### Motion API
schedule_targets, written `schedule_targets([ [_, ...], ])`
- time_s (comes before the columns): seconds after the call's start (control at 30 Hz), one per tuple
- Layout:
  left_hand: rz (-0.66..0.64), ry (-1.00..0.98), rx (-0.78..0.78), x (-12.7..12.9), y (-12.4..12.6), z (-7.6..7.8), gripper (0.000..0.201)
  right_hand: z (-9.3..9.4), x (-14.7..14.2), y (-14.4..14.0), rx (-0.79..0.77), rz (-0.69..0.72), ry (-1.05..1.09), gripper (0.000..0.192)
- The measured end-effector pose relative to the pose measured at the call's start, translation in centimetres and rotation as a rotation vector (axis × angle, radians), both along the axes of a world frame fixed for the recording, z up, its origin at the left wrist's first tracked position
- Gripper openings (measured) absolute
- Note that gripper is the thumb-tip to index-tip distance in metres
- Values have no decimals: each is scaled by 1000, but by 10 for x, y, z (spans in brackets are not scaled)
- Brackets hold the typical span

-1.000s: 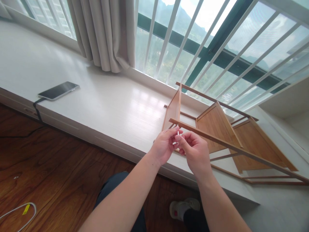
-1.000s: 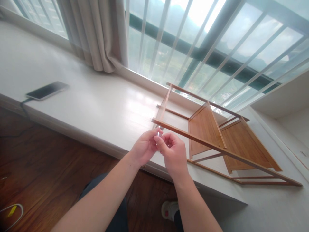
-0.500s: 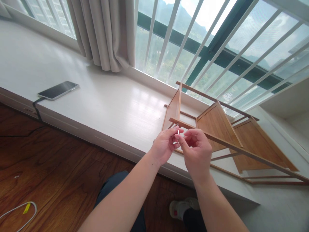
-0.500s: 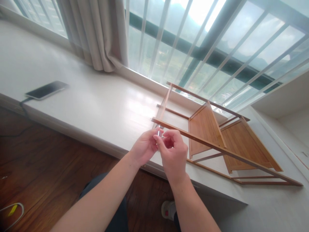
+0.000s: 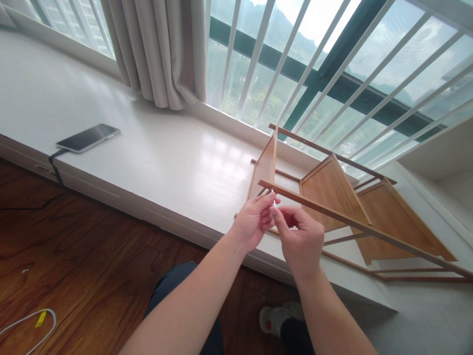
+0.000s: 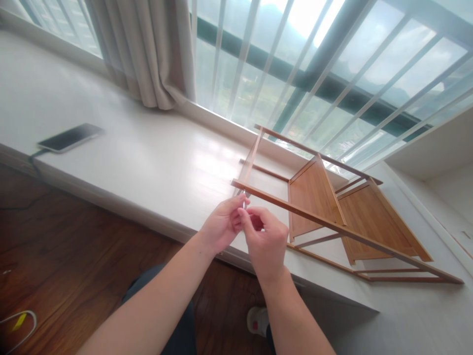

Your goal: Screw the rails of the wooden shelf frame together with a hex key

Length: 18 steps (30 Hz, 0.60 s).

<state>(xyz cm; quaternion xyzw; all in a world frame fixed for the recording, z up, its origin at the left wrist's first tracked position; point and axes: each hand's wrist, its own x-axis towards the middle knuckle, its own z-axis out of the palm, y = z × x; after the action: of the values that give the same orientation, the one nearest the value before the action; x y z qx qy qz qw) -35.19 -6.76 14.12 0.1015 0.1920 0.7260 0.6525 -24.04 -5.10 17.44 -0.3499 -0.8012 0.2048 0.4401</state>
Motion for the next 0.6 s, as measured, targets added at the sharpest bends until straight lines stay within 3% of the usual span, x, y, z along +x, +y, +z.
schedule_targets([
  [0.17, -5, 78, -4, 1, 0, 0, 35, -3, -7, -2, -446, 97, 153, 30],
  [0.3, -37, 138, -31, 0, -1, 3, 38, -6, -11, 1, -682, 216, 256, 37],
  [0.4, -36, 144, -43, -2, -2, 5, 38, -8, -12, 3, -758, 248, 291, 36],
  [0.6, -39, 186, -13, -3, -7, 4, 37, -8, -12, -2, -697, 244, 270, 37],
])
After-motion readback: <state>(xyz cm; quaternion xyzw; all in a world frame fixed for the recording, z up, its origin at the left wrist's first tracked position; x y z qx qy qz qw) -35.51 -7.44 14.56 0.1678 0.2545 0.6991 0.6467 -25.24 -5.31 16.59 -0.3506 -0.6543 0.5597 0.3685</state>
